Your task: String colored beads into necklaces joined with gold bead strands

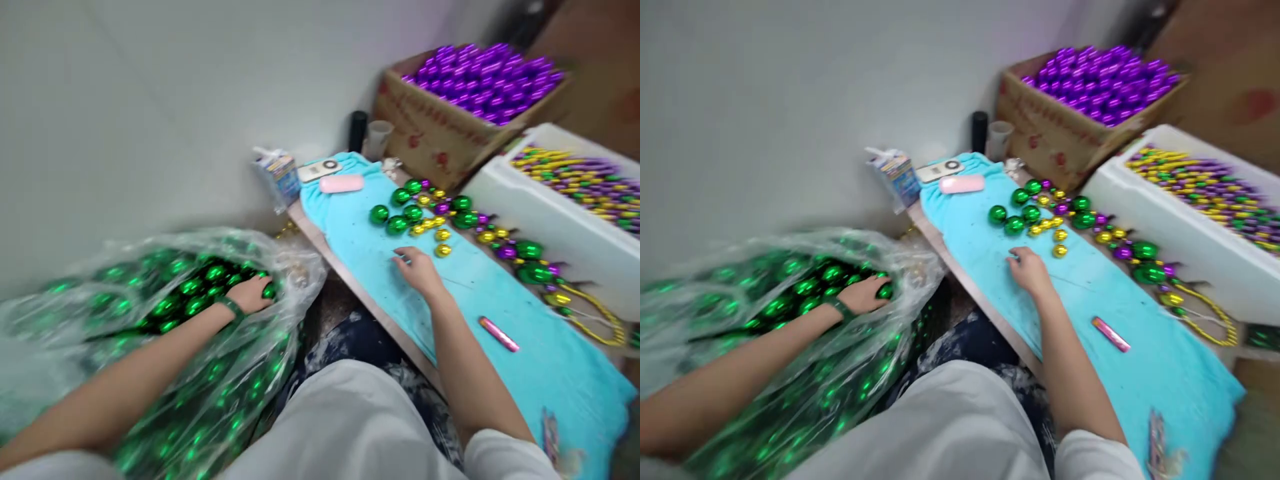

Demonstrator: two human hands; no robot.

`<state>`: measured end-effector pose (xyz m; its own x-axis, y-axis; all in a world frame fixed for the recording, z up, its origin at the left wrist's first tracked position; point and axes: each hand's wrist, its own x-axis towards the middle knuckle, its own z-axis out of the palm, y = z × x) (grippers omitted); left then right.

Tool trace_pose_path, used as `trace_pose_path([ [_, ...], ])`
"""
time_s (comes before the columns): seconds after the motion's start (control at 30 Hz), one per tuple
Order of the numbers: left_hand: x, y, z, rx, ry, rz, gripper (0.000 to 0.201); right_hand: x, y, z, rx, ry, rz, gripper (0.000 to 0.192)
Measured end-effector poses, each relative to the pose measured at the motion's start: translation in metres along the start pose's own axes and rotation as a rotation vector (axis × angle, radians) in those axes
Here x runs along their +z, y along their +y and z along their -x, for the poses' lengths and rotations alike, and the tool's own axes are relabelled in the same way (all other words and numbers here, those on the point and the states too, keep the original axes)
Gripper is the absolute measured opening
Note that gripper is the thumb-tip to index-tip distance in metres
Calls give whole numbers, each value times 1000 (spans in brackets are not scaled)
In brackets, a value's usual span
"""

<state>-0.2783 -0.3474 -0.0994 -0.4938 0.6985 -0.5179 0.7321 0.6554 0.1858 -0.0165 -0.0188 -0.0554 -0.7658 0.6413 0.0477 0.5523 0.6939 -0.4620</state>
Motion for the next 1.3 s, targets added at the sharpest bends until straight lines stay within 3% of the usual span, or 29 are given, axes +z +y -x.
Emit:
trace_pose_path([
  [0.1, -20, -7, -10, 27, -36, -24, 50, -8, 13, 5, 74, 19, -8, 24],
  [0.2, -75, -5, -7, 66, -175, -70, 34, -20, 32, 14, 174, 95, -37, 23],
  [0.27, -116, 15, -1, 148, -179, -20, 40, -26, 42, 21, 246, 148, -93, 22],
  [0.37, -156, 79, -1, 392, -157, 80, 62, -29, 48, 30, 328, 191, -177, 22],
  [0.47, -150, 164, -25, 613, -52, 121, 59, -30, 44, 36, 346, 181, -221, 21],
  [0.57, -116, 241, -64, 855, 96, 120, 57, -35, 43, 41, 356, 165, -247, 19],
  [0.63, -93, 279, -87, 968, 152, 40, 56, -40, 47, 46, 385, 158, -273, 20],
  [0.73, -71, 316, -109, 1009, 278, -96, 53, -45, 60, 56, 444, 156, -310, 22],
  [0.9, -70, 338, -122, 1011, 414, -183, 49, -53, 79, 64, 493, 180, -290, 25],
  [1.03, -94, 339, -132, 1058, 451, -197, 50, -56, 95, 53, 511, 275, -236, 24],
  [1.17, -148, 344, -152, 1077, 582, -112, 46, -51, 112, 35, 539, 375, -150, 25],
  [1.3, -226, 357, -191, 1020, 723, -9, 36, -37, 123, 29, 472, 403, -83, 19],
])
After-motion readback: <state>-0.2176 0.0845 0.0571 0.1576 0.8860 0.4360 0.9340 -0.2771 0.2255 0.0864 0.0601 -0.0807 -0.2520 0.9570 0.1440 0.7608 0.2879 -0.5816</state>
